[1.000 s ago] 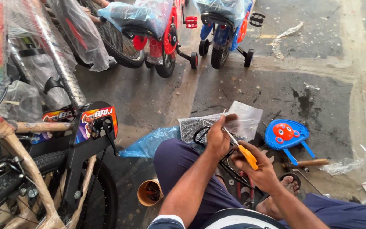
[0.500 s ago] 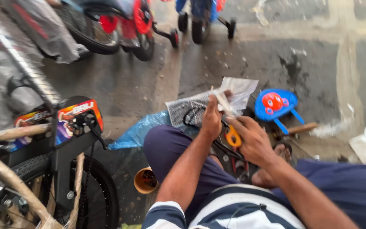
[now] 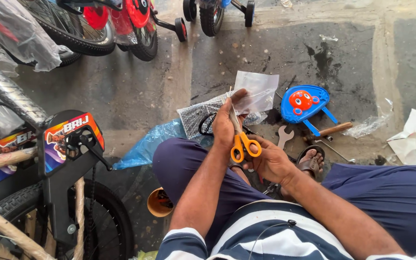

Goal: The person unwraps a bubble-wrapped package using pliers and scissors, then removes a blue plastic bicycle seat and a metal frame. They attach the seat to the frame using a screwdriver and tighten the screws.

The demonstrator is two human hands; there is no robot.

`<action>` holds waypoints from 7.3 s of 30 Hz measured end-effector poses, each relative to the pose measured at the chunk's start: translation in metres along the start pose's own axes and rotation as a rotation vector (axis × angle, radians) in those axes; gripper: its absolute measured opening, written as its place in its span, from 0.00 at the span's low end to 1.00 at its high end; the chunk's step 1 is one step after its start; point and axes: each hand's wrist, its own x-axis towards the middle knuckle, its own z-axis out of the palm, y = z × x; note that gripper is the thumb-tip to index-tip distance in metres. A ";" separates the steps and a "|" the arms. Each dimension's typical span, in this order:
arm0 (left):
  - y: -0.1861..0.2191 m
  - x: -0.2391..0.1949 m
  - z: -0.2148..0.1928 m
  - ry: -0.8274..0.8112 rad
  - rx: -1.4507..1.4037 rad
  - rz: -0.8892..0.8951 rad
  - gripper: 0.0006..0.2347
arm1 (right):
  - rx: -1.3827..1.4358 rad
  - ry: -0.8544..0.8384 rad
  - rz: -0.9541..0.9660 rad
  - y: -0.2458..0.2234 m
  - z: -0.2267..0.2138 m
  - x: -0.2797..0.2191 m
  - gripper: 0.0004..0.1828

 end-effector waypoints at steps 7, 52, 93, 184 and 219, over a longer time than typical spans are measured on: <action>-0.001 -0.001 -0.001 -0.052 0.092 -0.024 0.23 | -0.232 -0.138 0.059 -0.015 0.002 -0.011 0.29; -0.016 0.007 -0.014 0.033 0.235 0.160 0.22 | -1.158 0.215 0.201 0.037 -0.107 0.002 0.35; -0.026 -0.014 0.009 0.148 1.102 0.316 0.21 | 0.020 0.330 -0.310 -0.054 -0.059 0.021 0.16; -0.032 -0.011 0.014 -0.163 1.221 -0.076 0.15 | -0.784 0.681 -0.444 -0.073 -0.113 -0.026 0.09; -0.042 -0.086 -0.002 -0.284 1.806 -0.061 0.14 | -1.733 0.877 0.015 -0.085 -0.414 -0.111 0.18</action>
